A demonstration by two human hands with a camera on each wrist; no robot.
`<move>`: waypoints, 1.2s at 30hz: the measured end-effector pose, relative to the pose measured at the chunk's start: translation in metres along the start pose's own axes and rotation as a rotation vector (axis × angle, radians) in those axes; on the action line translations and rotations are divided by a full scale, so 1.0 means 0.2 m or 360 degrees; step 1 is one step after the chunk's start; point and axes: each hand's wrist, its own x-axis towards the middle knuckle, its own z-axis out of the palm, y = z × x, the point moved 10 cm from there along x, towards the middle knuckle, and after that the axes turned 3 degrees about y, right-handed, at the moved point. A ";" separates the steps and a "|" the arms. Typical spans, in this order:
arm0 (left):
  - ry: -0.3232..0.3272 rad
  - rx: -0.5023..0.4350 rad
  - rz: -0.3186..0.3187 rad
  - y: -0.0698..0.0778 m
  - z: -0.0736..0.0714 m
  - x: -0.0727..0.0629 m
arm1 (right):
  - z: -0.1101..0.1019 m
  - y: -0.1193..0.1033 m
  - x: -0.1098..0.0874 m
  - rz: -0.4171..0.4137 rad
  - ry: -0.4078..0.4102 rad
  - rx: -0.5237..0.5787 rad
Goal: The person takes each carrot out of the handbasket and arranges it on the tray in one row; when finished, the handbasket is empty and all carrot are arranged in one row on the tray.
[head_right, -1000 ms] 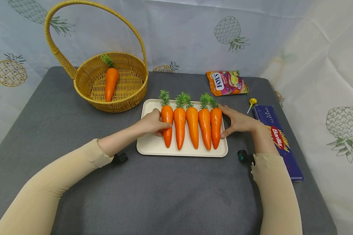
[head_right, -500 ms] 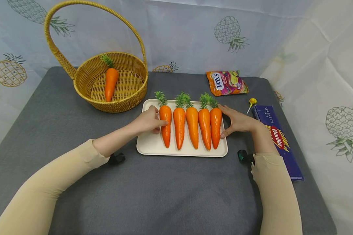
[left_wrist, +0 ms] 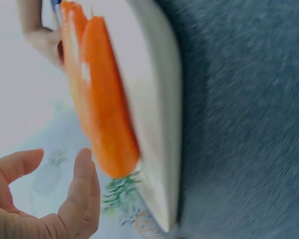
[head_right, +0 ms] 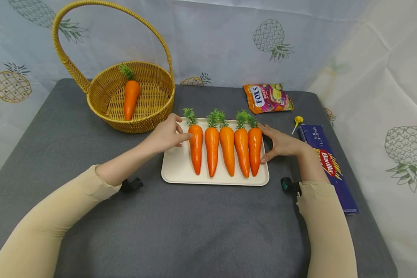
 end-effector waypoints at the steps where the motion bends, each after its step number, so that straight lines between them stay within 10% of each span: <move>1: 0.0008 -0.0010 0.0010 0.01 -0.02 -0.01 | 0.00 0.00 0.00 -0.0001 0.0000 -0.0001; 16: 0.0119 -0.0459 0.0042 0.06 -0.24 -0.06 | 0.00 0.01 0.00 0.0002 0.0001 -0.0001; 36: 0.0446 -0.0585 0.0044 -0.02 -0.56 -0.06 | 0.00 0.01 0.01 0.0005 0.0011 -0.0030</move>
